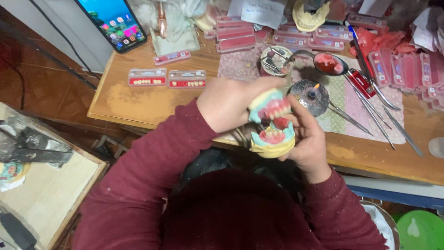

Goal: The person uses a rotary tool to grind a small object, then switches to a dental model. They use a metal tool to apply and shape a red substance on the model's teeth. The person also handles a small bottle and a container of artificial teeth.

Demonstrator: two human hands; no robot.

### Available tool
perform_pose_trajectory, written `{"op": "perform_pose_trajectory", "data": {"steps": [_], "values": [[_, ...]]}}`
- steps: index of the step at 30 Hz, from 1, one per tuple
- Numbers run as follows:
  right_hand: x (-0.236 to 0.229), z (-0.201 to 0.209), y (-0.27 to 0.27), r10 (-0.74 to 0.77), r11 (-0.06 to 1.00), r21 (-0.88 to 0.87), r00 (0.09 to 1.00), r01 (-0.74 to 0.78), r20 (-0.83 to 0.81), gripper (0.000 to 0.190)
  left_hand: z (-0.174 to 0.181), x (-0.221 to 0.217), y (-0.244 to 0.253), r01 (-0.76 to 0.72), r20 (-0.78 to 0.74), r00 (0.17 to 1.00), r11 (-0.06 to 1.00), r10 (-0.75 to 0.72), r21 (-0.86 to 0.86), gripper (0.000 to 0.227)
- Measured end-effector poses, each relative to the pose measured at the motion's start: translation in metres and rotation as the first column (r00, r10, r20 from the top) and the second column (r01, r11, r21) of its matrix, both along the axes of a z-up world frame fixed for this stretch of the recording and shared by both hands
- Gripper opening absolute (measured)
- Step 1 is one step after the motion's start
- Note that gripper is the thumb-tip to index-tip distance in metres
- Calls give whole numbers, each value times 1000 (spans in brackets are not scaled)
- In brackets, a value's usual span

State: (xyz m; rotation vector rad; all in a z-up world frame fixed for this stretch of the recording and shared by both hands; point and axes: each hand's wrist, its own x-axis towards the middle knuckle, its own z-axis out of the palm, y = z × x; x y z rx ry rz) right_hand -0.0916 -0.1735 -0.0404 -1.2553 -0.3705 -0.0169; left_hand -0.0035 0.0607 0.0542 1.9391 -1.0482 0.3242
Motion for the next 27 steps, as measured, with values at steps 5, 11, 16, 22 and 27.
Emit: {"op": "perform_pose_trajectory", "data": {"steps": [5,11,16,22,27], "values": [[-3,6,2,-107,994,-26,992,105,-68,119,17,-8,-6,-64,319,947,943,-45,325,52],[-6,-3,-8,-71,995,-73,994,65,-77,109,24,-9,-8,-110,440,896,929,-61,354,51],[-6,-3,-11,-48,998,-53,994,43,-102,98,29,-8,-12,-109,443,894,925,-70,365,47],[-5,-6,-14,-18,1000,-21,995,16,-94,98,29,-6,-17,-102,439,894,918,-85,384,46],[-5,0,-12,-3,1000,-9,996,2,-91,102,29,-6,-19,-106,437,895,914,-84,392,45]]}}
